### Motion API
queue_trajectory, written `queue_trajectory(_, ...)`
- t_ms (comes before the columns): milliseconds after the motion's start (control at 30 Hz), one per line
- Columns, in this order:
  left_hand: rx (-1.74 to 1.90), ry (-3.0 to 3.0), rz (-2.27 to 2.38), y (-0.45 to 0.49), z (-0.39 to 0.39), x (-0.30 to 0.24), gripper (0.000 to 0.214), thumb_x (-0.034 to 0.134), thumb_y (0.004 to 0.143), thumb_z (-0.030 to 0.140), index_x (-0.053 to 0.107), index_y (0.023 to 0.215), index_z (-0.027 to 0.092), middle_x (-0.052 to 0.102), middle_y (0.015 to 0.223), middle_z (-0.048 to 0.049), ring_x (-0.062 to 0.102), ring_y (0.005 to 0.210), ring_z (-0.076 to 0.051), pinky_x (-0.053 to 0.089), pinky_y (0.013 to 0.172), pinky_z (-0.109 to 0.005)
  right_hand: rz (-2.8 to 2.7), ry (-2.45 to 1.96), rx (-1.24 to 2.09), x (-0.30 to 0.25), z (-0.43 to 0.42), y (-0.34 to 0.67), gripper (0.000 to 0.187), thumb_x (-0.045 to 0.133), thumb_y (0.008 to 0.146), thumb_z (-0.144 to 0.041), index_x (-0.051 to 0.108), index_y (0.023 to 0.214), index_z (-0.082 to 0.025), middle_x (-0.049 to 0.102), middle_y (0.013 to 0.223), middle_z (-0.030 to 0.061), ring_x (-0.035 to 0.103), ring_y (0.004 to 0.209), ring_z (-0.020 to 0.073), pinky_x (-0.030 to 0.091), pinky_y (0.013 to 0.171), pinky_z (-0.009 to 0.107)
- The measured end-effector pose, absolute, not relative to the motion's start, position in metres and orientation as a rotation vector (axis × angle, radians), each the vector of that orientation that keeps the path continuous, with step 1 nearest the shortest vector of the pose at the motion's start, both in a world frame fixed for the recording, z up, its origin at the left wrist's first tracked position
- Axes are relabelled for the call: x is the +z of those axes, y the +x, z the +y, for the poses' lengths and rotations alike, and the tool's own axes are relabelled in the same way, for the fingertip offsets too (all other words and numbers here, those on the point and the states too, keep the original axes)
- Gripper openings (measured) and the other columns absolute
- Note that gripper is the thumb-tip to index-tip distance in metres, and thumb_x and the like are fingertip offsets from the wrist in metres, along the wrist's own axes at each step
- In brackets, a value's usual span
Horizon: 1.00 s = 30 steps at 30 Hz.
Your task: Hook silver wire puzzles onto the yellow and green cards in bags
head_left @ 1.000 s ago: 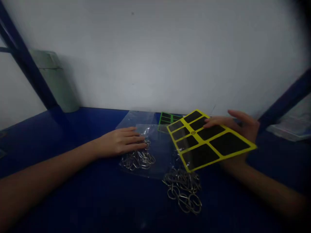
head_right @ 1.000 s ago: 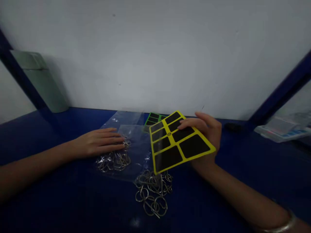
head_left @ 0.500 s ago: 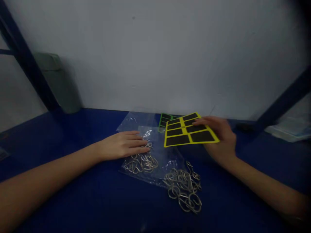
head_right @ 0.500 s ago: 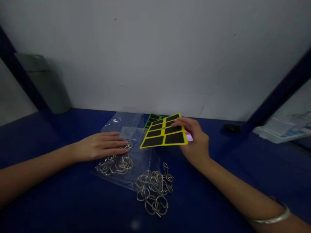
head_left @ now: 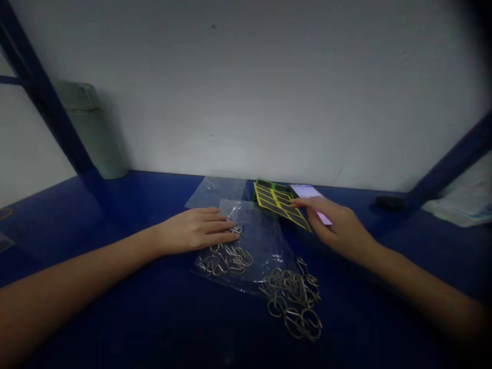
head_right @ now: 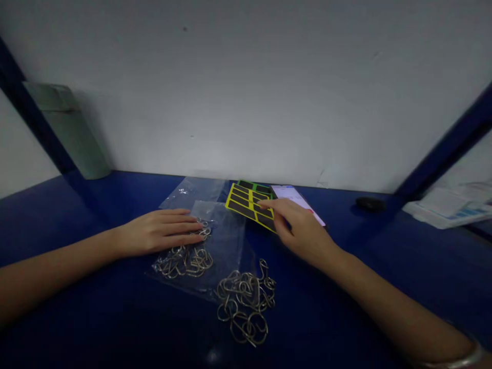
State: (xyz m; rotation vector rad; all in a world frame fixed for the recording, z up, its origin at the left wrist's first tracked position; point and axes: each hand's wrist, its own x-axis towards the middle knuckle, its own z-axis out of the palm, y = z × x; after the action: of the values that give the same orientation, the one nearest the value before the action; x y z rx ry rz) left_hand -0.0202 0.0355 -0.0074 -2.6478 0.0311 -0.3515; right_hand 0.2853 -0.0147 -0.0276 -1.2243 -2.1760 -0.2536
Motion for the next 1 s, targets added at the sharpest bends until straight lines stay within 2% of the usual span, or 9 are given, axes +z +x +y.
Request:
queue_trajectory(100,-0.371,-2.643,0.046,-0.02,0.036,-0.007,0.032,0.031,0.089,0.008,0.052,0.112,0.013,0.059,0.108,-0.0111,0.055,0.1,-0.017,0.043,0.089,-0.036,-2.346,-1.177,-0.127,-0.027,-0.021,0.274,0.032,0.038,0.083,-0.022,0.047,0.114,-0.023,0.059,0.106,0.0072,0.055,0.097,0.0204,0.047,0.082,0.04)
queue_trajectory(267,-0.448,-2.627,0.104,-0.019,0.034,-0.005,0.03,0.034,0.088,0.009,0.054,0.11,0.014,0.061,0.104,-0.0107,0.056,0.098,-0.017,0.044,0.089,-0.034,-2.406,-1.334,-0.02,-0.036,-0.014,0.274,0.045,0.036,0.085,-0.035,0.033,0.128,-0.022,0.048,0.123,0.0076,0.048,0.108,0.022,0.041,0.09,0.043)
queue_trajectory(400,-0.484,-2.605,0.174,-0.018,0.03,-0.001,0.028,0.036,0.087,0.01,0.056,0.106,0.013,0.063,0.1,-0.0111,0.058,0.095,-0.018,0.046,0.087,-0.034,-2.428,-1.357,-0.015,-0.042,-0.008,0.277,0.044,0.032,0.087,-0.035,0.03,0.13,-0.024,0.043,0.128,0.005,0.043,0.114,0.022,0.035,0.095,0.043)
queue_trajectory(533,-0.545,-2.634,0.168,-0.02,0.032,-0.002,0.027,0.038,0.087,0.01,0.056,0.106,0.011,0.062,0.101,-0.0127,0.058,0.096,-0.018,0.046,0.087,-0.035,-2.4,-1.356,-0.14,-0.044,-0.006,0.278,0.041,0.032,0.087,-0.029,0.033,0.127,-0.023,0.044,0.128,0.0054,0.041,0.116,0.0235,0.034,0.094,0.047)
queue_trajectory(600,-0.591,-2.66,0.125,-0.022,0.035,-0.005,0.027,0.037,0.087,0.012,0.055,0.107,0.011,0.062,0.102,-0.0126,0.057,0.097,-0.017,0.046,0.087,-0.035,-2.346,-1.316,-0.275,-0.04,-0.007,0.281,0.034,0.038,0.084,-0.03,0.045,0.116,-0.02,0.054,0.115,0.0085,0.047,0.108,0.0245,0.038,0.088,0.046)
queue_trajectory(667,-0.633,-2.695,0.087,-0.023,0.038,-0.009,0.028,0.035,0.088,0.014,0.055,0.107,0.011,0.062,0.101,-0.0125,0.057,0.097,-0.017,0.047,0.085,-0.035,-2.302,-1.246,-0.38,-0.035,-0.01,0.283,0.02,0.045,0.08,-0.031,0.055,0.092,-0.018,0.061,0.09,0.0082,0.056,0.087,0.0224,0.043,0.077,0.041)
queue_trajectory(700,-0.65,-2.709,0.077,-0.024,0.039,-0.01,0.028,0.035,0.088,0.015,0.055,0.107,0.01,0.062,0.101,-0.0126,0.058,0.096,-0.017,0.048,0.084,-0.034,-2.311,-1.207,-0.399,-0.032,-0.013,0.284,0.014,0.047,0.079,-0.03,0.055,0.08,-0.018,0.06,0.077,0.0062,0.056,0.076,0.0199,0.044,0.07,0.038)
queue_trajectory(800,-0.666,-2.738,0.046,-0.025,0.04,-0.013,0.028,0.035,0.088,0.016,0.054,0.108,0.011,0.062,0.101,-0.0122,0.058,0.095,-0.017,0.049,0.083,-0.034,-2.46,-1.092,-0.378,-0.027,-0.019,0.283,0.023,0.048,0.078,-0.031,0.048,0.058,-0.019,0.052,0.058,0.0013,0.049,0.058,0.0146,0.039,0.057,0.03)
queue_trajectory(1000,-0.71,-2.763,0.042,-0.024,0.04,-0.015,0.027,0.04,0.086,0.014,0.054,0.108,0.01,0.062,0.102,-0.0126,0.058,0.095,-0.017,0.048,0.082,-0.034,-2.543,-1.046,-0.272,-0.031,-0.024,0.267,0.039,0.049,0.078,-0.042,0.041,0.048,-0.019,0.044,0.05,-0.0019,0.042,0.052,0.0118,0.03,0.052,0.027)
